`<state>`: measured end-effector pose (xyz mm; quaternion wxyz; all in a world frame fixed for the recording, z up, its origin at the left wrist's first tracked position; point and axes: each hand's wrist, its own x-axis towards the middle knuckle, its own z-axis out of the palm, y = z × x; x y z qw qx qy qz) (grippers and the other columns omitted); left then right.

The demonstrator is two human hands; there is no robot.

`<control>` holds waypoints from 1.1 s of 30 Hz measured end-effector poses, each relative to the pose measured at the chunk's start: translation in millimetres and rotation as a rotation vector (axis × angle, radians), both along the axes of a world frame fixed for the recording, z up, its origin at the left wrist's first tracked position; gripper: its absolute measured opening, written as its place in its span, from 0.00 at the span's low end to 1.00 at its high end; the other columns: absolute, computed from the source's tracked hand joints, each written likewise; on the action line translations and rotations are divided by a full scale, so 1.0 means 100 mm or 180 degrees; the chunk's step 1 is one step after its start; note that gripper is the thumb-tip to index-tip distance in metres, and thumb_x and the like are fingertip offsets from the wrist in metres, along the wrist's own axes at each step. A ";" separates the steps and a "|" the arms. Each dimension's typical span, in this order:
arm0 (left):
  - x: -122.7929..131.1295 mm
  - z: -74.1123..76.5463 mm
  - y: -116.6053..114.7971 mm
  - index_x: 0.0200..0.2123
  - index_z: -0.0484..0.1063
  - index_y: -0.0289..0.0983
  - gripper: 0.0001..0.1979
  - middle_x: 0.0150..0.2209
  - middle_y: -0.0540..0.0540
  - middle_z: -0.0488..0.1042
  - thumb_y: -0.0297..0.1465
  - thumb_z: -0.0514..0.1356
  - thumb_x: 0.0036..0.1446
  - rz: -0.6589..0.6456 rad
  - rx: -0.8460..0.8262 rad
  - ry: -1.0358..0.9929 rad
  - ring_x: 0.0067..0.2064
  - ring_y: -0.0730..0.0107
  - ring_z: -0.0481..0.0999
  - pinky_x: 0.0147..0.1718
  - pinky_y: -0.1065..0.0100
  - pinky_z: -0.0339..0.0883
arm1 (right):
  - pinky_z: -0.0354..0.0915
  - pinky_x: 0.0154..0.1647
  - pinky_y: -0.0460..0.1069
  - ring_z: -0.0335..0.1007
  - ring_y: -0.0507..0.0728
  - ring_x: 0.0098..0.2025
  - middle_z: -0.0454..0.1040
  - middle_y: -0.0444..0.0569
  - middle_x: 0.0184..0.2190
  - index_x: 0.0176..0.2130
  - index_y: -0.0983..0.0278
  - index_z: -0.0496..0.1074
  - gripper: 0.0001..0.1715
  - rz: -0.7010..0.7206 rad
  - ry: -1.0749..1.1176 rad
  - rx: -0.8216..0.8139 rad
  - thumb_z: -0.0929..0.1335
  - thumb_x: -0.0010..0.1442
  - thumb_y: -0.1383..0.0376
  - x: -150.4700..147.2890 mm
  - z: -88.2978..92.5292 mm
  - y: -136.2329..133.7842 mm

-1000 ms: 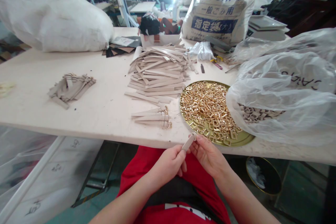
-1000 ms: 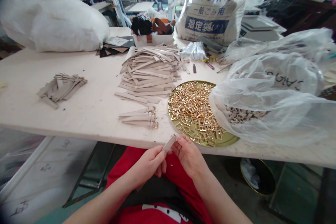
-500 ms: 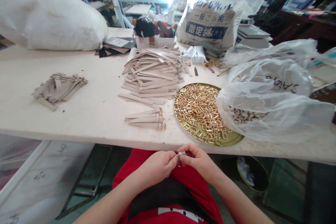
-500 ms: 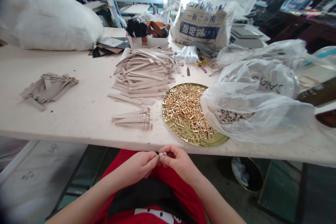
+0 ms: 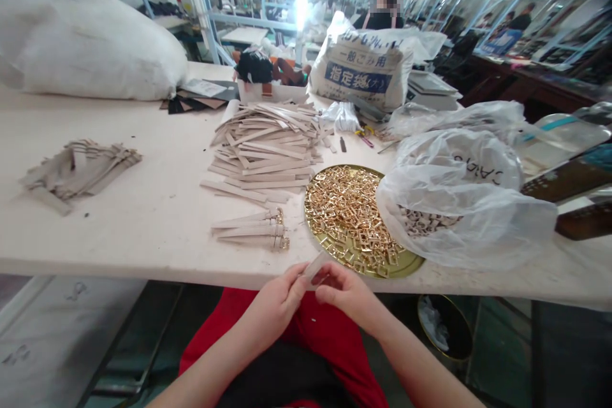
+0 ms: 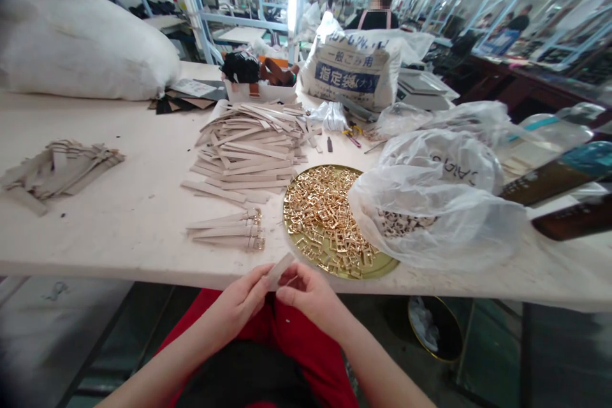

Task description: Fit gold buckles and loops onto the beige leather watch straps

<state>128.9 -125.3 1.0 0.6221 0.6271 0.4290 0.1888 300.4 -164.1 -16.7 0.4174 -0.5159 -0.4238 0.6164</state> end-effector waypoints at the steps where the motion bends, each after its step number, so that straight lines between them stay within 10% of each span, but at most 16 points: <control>1: -0.01 -0.01 0.03 0.41 0.68 0.35 0.19 0.24 0.49 0.68 0.43 0.49 0.57 0.0030 -0.0047 -0.0039 0.29 0.70 0.67 0.28 0.72 0.59 | 0.58 0.30 0.48 0.62 0.52 0.28 0.68 0.43 0.28 0.35 0.61 0.68 0.13 -0.0120 -0.0468 0.0105 0.69 0.50 0.57 0.14 0.01 0.04; 7: 0.03 -0.11 0.04 0.32 0.63 0.35 0.18 0.14 0.59 0.48 0.45 0.47 0.57 0.0128 -0.0410 -0.0311 0.16 0.79 0.49 0.16 0.75 0.42 | 0.57 0.35 0.52 0.65 0.58 0.33 0.68 0.51 0.33 0.34 0.63 0.69 0.06 -0.0513 -0.4263 0.0721 0.63 0.55 0.65 0.87 -0.01 0.33; 12: 0.09 -0.15 0.00 0.30 0.61 0.36 0.17 0.13 0.60 0.50 0.44 0.48 0.56 0.0044 -0.0487 -0.0357 0.15 0.81 0.49 0.15 0.76 0.43 | 0.58 0.34 0.51 0.67 0.59 0.34 0.69 0.54 0.33 0.34 0.65 0.69 0.05 -0.0242 -0.4955 0.0650 0.64 0.54 0.68 0.89 -0.10 0.44; 16: 0.07 -0.09 0.02 0.30 0.61 0.36 0.16 0.12 0.60 0.51 0.43 0.47 0.57 0.0082 -0.0433 -0.0248 0.14 0.80 0.50 0.14 0.76 0.44 | 0.59 0.35 0.50 0.67 0.57 0.34 0.71 0.50 0.31 0.31 0.63 0.68 0.05 -0.0380 -0.4332 0.0857 0.63 0.54 0.69 0.89 -0.06 0.40; 24: 0.33 0.08 0.10 0.33 0.61 0.36 0.13 0.14 0.59 0.55 0.41 0.54 0.54 0.0332 -0.0738 -0.0713 0.15 0.81 0.53 0.14 0.77 0.46 | 0.56 0.21 0.45 0.58 0.48 0.21 0.66 0.41 0.21 0.32 0.63 0.68 0.16 -0.1231 -0.0707 0.0492 0.70 0.48 0.55 0.33 0.18 0.21; 33: 0.29 0.07 0.05 0.32 0.61 0.36 0.11 0.16 0.59 0.57 0.36 0.57 0.52 0.0796 -0.0769 -0.1050 0.16 0.84 0.52 0.14 0.78 0.45 | 0.65 0.32 0.49 0.66 0.51 0.27 0.71 0.44 0.27 0.36 0.62 0.70 0.16 -0.0902 0.0031 0.0294 0.70 0.50 0.55 -0.07 0.10 0.06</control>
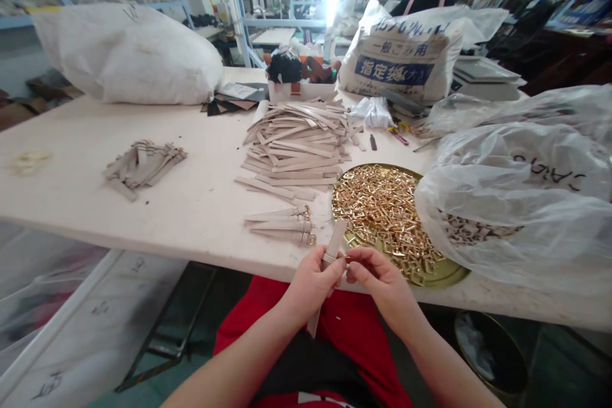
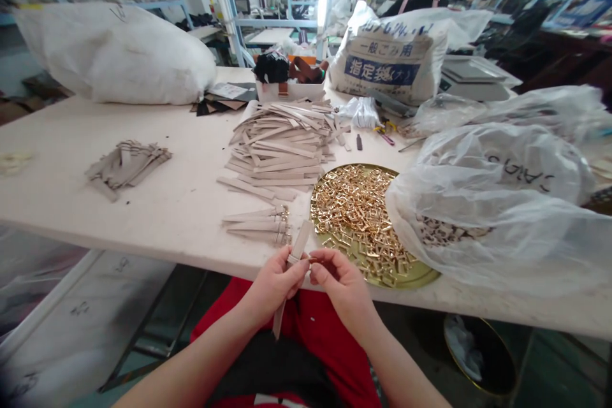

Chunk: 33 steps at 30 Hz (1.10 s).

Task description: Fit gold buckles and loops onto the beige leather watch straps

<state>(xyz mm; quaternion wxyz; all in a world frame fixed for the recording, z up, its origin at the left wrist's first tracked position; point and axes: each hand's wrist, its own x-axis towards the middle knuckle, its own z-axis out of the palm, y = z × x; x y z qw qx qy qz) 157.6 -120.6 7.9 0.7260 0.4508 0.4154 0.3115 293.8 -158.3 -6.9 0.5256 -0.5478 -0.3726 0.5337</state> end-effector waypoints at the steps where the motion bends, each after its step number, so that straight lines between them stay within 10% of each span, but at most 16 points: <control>1: -0.02 0.00 0.00 0.32 0.61 0.36 0.10 0.16 0.59 0.57 0.36 0.57 0.53 -0.0029 -0.0023 -0.0076 0.16 0.84 0.52 0.14 0.78 0.44 | 0.65 0.33 0.49 0.66 0.51 0.28 0.72 0.45 0.28 0.37 0.62 0.70 0.17 -0.0032 0.0092 -0.0022 0.69 0.51 0.54 0.01 -0.01 -0.01; 8: -0.04 -0.06 0.00 0.28 0.59 0.36 0.11 0.17 0.58 0.57 0.35 0.58 0.52 -0.0006 -0.0684 -0.0850 0.15 0.86 0.51 0.15 0.78 0.44 | 0.60 0.23 0.44 0.61 0.47 0.22 0.70 0.43 0.24 0.36 0.64 0.70 0.16 0.0346 0.0718 -0.0514 0.71 0.50 0.57 -0.06 -0.09 -0.10; 16: -0.03 -0.06 -0.09 0.30 0.61 0.35 0.10 0.16 0.58 0.57 0.34 0.59 0.51 -0.0252 -0.1338 -0.1074 0.15 0.87 0.51 0.14 0.79 0.41 | 0.59 0.23 0.44 0.60 0.47 0.21 0.69 0.40 0.21 0.33 0.63 0.71 0.14 -0.0202 0.1252 -0.0390 0.74 0.45 0.61 -0.14 -0.15 -0.10; 24: 0.03 -0.13 -0.15 0.32 0.61 0.35 0.14 0.19 0.57 0.61 0.41 0.57 0.52 -0.0024 -0.0596 -0.0235 0.16 0.84 0.55 0.15 0.77 0.47 | 0.63 0.30 0.48 0.66 0.51 0.25 0.71 0.42 0.22 0.35 0.62 0.71 0.10 -0.0015 0.0757 -0.0021 0.70 0.51 0.62 -0.13 -0.28 -0.15; 33: -0.05 -0.25 -0.15 0.30 0.63 0.36 0.11 0.25 0.52 0.66 0.39 0.54 0.54 0.0110 0.0728 0.0965 0.28 0.74 0.65 0.27 0.74 0.57 | 0.64 0.31 0.45 0.65 0.48 0.27 0.70 0.41 0.26 0.29 0.63 0.71 0.10 -0.0157 0.1673 -0.0774 0.73 0.46 0.63 -0.19 -0.14 -0.12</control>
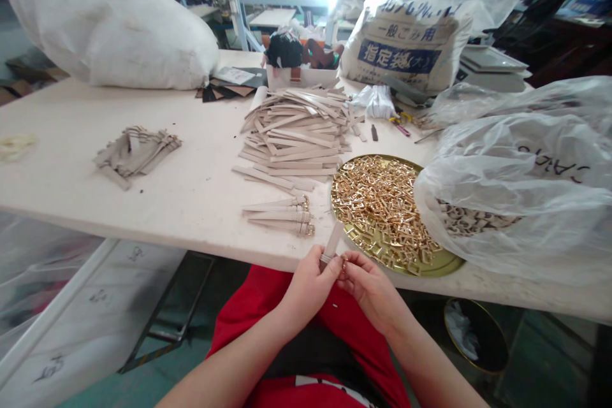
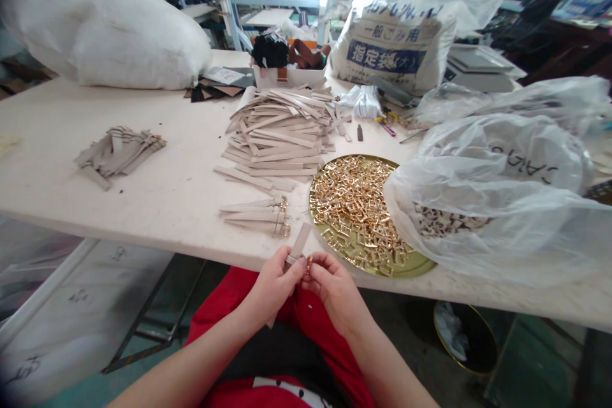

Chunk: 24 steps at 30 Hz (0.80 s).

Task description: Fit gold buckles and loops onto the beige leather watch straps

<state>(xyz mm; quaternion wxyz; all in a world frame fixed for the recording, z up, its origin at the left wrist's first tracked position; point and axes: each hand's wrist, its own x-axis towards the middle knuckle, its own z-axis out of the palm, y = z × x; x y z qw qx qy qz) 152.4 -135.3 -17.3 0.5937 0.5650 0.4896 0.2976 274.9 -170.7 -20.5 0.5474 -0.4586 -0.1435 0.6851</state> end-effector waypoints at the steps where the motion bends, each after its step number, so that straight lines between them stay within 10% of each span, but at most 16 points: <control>1: -0.01 0.00 -0.01 0.30 0.64 0.36 0.12 0.25 0.52 0.66 0.39 0.53 0.55 -0.0095 0.0051 0.0054 0.28 0.74 0.64 0.27 0.74 0.57 | 0.65 0.32 0.45 0.66 0.48 0.27 0.71 0.41 0.26 0.29 0.63 0.71 0.10 -0.0019 0.0002 -0.0025 0.73 0.45 0.64 0.00 0.01 0.00; 11: -0.01 0.00 0.04 0.31 0.62 0.36 0.12 0.20 0.56 0.61 0.40 0.52 0.55 -0.0388 -0.0422 -0.0329 0.19 0.80 0.58 0.20 0.76 0.53 | 0.64 0.34 0.47 0.67 0.51 0.29 0.74 0.44 0.28 0.36 0.62 0.74 0.16 -0.0245 -0.1243 0.0349 0.74 0.45 0.60 0.05 -0.05 -0.02; 24: -0.32 0.09 0.05 0.31 0.65 0.34 0.17 0.17 0.56 0.58 0.43 0.51 0.55 -0.1312 -0.0692 -0.0258 0.18 0.81 0.54 0.17 0.76 0.47 | 0.66 0.24 0.39 0.63 0.45 0.23 0.69 0.40 0.24 0.38 0.59 0.74 0.16 0.0009 0.0379 -0.0117 0.73 0.46 0.64 0.16 -0.01 -0.01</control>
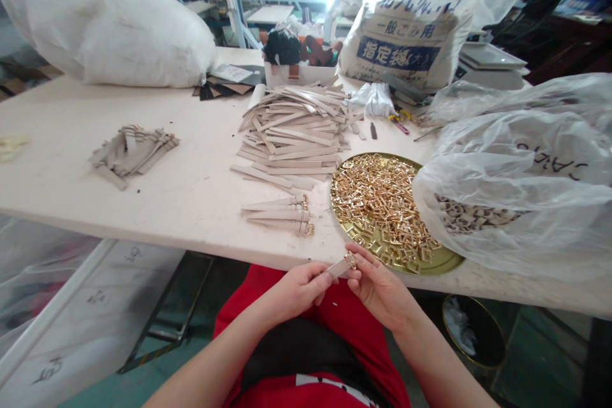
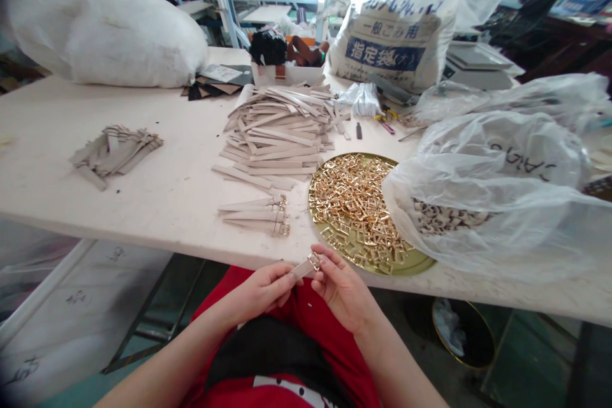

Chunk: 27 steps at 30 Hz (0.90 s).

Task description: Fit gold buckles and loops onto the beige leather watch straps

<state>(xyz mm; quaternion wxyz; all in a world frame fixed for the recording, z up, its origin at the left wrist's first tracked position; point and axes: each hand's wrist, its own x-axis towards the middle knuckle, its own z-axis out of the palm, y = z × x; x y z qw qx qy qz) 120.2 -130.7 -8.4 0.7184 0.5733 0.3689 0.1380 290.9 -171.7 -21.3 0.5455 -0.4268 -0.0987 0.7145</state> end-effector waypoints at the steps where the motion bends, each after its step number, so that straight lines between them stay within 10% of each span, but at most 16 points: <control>1: 0.01 0.03 0.01 0.30 0.66 0.34 0.16 0.17 0.55 0.58 0.42 0.51 0.56 -0.0034 0.0051 0.0027 0.18 0.80 0.54 0.18 0.76 0.48 | 0.65 0.24 0.39 0.62 0.45 0.23 0.69 0.40 0.24 0.38 0.59 0.74 0.16 0.0048 0.0013 0.0002 0.73 0.46 0.63 -0.01 0.01 -0.01; 7: 0.09 0.13 0.01 0.31 0.63 0.35 0.04 0.22 0.54 0.63 0.31 0.54 0.52 0.0204 0.0107 0.0128 0.21 0.81 0.58 0.20 0.77 0.53 | 0.63 0.25 0.43 0.61 0.46 0.22 0.69 0.41 0.23 0.36 0.61 0.74 0.15 0.0051 -0.0164 0.0054 0.73 0.45 0.63 -0.16 0.01 -0.06; 19: 0.12 -0.07 -0.09 0.30 0.59 0.36 0.17 0.18 0.57 0.59 0.46 0.52 0.54 0.0379 -0.0510 -0.0106 0.15 0.84 0.52 0.13 0.79 0.46 | 0.60 0.31 0.45 0.61 0.50 0.27 0.70 0.41 0.26 0.34 0.62 0.71 0.11 0.0024 -0.1195 0.0503 0.70 0.50 0.59 -0.27 -0.07 -0.11; 27: 0.14 -0.03 -0.06 0.29 0.57 0.36 0.18 0.18 0.56 0.62 0.46 0.53 0.53 0.0434 -0.0494 -0.0220 0.15 0.85 0.55 0.13 0.78 0.47 | 0.59 0.28 0.44 0.60 0.47 0.24 0.69 0.41 0.25 0.34 0.62 0.71 0.09 0.0279 -0.0352 0.0278 0.70 0.51 0.61 -0.26 -0.06 -0.10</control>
